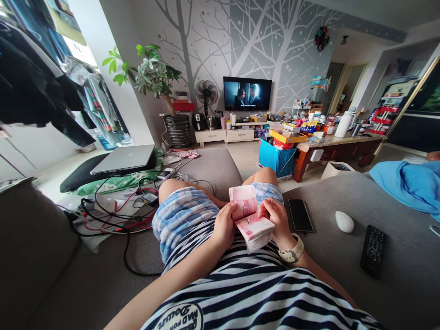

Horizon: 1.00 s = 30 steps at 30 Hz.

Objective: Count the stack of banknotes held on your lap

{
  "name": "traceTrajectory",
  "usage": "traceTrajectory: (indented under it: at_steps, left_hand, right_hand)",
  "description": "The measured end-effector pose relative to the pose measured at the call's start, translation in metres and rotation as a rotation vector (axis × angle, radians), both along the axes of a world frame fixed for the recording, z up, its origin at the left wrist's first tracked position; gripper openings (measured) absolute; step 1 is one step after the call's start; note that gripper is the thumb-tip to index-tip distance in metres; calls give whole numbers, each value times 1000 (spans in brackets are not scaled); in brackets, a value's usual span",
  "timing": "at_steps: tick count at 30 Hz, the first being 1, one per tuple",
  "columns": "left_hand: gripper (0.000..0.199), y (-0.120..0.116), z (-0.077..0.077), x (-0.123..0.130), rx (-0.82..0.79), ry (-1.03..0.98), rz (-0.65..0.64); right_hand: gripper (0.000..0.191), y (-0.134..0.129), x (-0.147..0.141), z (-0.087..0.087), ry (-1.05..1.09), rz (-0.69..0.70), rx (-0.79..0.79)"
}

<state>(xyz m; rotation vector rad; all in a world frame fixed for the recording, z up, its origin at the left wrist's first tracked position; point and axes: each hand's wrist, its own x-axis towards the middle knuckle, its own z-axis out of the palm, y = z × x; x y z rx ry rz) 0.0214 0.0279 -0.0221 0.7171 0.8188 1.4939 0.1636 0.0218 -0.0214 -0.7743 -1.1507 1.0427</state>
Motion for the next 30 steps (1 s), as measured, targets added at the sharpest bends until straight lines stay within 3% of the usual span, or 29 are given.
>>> traceTrajectory:
  at_steps: [16,24,30]
  left_hand:
    - [23,-5,5,0,-5,-30,-99]
    - [23,-3,6,0,-11,-25,-83]
    - [14,-2,4,0,-12,-39,8]
  right_hand:
    - [28,9,2,-4,16,66,-61]
    - [30,7,2,-2,15,47,-77]
    - [31,7,2,-2,-2,30,-84]
